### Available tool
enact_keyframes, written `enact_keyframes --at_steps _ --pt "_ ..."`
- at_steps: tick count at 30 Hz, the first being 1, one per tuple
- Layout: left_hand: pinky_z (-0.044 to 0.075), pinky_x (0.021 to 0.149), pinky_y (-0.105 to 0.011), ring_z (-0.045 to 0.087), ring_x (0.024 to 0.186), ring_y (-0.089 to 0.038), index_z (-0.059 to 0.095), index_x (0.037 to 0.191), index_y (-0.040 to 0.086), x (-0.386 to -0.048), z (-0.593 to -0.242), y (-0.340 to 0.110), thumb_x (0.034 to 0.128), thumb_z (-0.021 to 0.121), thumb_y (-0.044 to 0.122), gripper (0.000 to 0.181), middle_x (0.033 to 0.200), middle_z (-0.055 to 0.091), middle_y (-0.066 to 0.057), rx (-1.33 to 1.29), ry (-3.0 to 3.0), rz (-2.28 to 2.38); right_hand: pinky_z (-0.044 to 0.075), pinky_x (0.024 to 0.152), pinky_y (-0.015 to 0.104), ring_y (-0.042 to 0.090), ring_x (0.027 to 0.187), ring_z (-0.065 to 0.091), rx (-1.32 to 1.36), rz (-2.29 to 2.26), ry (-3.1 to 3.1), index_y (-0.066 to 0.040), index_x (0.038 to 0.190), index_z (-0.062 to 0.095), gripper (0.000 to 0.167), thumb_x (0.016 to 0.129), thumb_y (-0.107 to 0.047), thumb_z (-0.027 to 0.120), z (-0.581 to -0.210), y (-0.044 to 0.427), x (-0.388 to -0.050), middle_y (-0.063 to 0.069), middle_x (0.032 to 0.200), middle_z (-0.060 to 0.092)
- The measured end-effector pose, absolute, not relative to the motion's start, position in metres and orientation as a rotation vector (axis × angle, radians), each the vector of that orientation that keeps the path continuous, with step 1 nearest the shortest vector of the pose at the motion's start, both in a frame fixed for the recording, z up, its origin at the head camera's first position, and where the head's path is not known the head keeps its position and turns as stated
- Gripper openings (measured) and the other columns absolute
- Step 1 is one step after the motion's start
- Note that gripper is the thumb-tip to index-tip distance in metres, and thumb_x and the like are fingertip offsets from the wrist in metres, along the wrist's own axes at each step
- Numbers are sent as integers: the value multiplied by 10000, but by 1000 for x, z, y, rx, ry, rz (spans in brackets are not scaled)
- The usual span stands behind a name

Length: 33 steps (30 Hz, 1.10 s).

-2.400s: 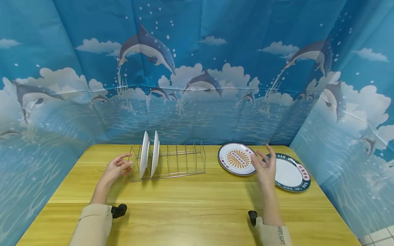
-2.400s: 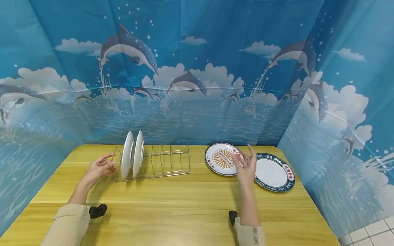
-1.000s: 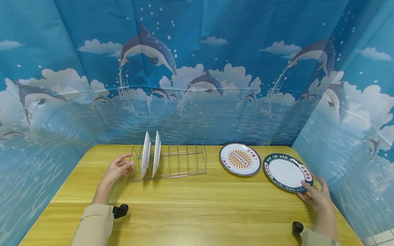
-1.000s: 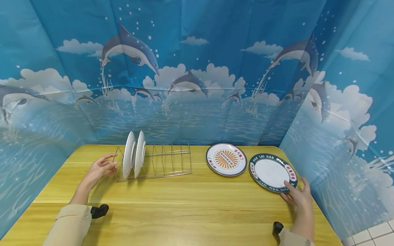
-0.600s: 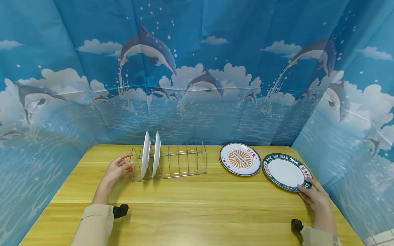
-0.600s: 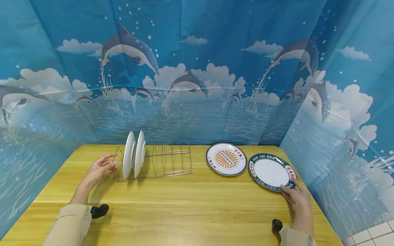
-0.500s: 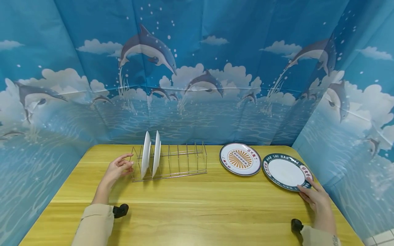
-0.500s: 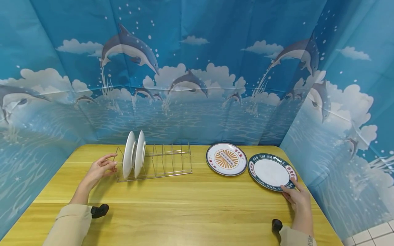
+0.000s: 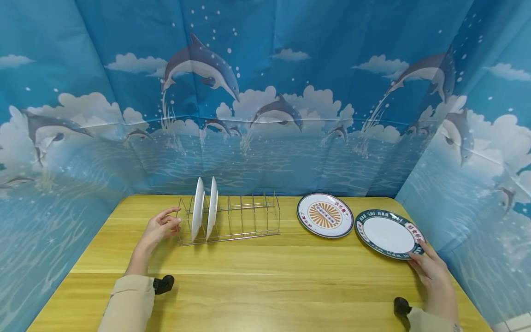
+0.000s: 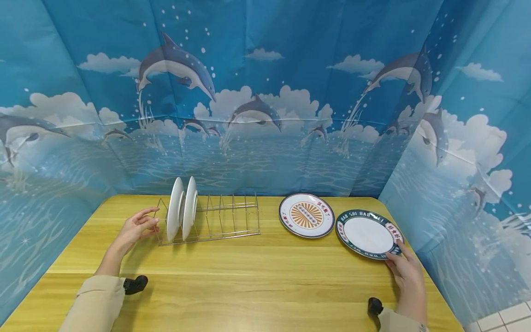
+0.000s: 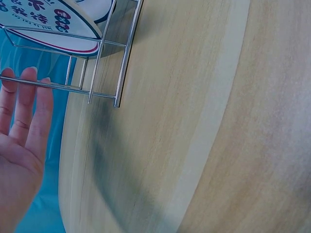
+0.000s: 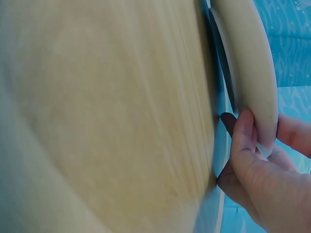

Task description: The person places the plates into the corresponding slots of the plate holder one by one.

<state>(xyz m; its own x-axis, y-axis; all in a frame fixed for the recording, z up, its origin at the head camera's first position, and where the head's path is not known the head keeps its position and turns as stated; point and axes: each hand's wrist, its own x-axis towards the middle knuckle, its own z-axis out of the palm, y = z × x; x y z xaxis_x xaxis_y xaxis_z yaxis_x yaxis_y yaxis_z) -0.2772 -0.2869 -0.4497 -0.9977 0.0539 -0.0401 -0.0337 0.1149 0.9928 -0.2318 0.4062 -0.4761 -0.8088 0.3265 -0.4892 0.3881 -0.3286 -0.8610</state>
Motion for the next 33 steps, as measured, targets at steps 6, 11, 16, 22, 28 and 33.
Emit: enact_keyframes --at_steps 6,11,16,22,28,33 --pt "505 834 -402 611 756 -142 494 1221 215 -278 -449 -286 895 601 201 344 810 631 83 -4 2285 2038 458 733 93 -93 768 429 907 -2332 1797 -327 1429 71 792 884 -19 557 -475 407 -228 -109 1487 -207" --pt "510 824 -385 607 748 -128 502 1212 218 -278 -449 -286 887 611 215 343 819 637 66 4 2287 2039 463 724 116 -102 803 456 733 -2314 1827 -305 1437 7 745 925 3 453 -478 411 -224 -71 1481 -228" --pt "515 814 -375 605 743 -125 462 1282 108 -279 -450 -287 881 620 224 446 824 640 52 14 2296 2041 498 803 216 -4 803 563 570 -2455 1537 -412 1409 -69 864 911 67 449 -480 417 -218 -100 1427 -305" --pt "513 816 -385 607 744 -132 478 1264 135 -277 -449 -286 876 625 230 425 825 643 52 9 2302 2038 495 834 261 58 830 583 474 -2673 1235 -485 1376 -69 998 857 111 540 -484 419 -214 -201 1367 -345" --pt "507 826 -402 603 749 -139 454 1289 119 -278 -450 -286 885 613 227 447 817 639 62 8 2313 2024 526 772 290 90 855 612 382 -2838 1148 -475 1394 -8 883 903 83 469 -485 414 -212 -226 1382 -291" --pt "500 837 -418 604 756 -149 422 1318 91 -277 -449 -286 890 606 227 485 813 634 64 15 2317 2019 539 740 300 144 837 640 348 -2947 1227 -443 1415 167 876 857 140 509 -477 405 -209 -142 1485 -13"
